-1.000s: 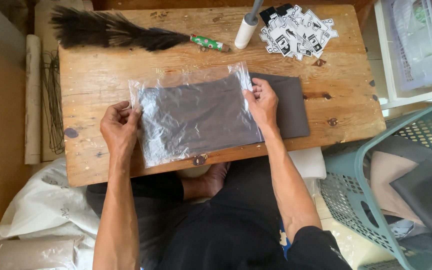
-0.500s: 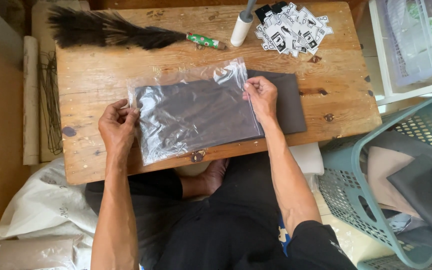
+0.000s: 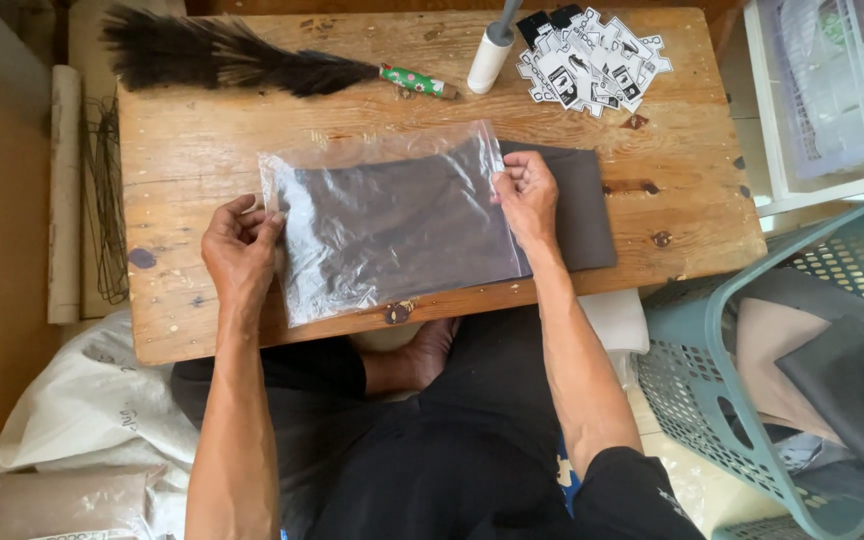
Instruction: The person uses a lint roller to clean the surface of dark grey trousers on a wooden table, then folds the trousers and places them into a transparent plastic bag.
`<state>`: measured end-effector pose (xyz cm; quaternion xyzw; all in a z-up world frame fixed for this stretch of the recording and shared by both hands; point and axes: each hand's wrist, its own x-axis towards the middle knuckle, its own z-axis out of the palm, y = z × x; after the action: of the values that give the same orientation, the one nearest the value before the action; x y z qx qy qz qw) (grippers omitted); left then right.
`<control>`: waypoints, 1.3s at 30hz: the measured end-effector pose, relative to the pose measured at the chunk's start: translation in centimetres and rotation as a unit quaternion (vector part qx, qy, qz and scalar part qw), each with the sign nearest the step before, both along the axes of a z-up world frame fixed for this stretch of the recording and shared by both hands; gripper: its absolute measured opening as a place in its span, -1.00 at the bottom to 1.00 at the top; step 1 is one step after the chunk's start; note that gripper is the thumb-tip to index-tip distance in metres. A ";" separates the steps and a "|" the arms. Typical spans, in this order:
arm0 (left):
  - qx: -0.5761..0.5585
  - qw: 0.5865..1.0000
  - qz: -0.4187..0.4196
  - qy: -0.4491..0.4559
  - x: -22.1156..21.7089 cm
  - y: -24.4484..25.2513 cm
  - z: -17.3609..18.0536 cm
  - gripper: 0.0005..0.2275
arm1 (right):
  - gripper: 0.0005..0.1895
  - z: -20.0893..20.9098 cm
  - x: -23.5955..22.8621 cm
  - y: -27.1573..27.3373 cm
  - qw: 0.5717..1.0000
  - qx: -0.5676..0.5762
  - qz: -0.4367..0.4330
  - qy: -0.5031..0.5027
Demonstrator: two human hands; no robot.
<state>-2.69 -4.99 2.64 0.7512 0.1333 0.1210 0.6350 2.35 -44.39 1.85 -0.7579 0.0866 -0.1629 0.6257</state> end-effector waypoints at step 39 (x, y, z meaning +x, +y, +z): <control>0.011 1.000 -0.002 0.002 0.1 -0.4 0.0 -0.51 | -0.79 -1.8 -1.4 -1.3 0.965 -0.248 -0.065 -0.064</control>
<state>-2.60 -5.39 2.64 0.7590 0.1318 0.1197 0.6263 0.96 -45.66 0.02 -0.8700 0.0522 -0.2677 0.4108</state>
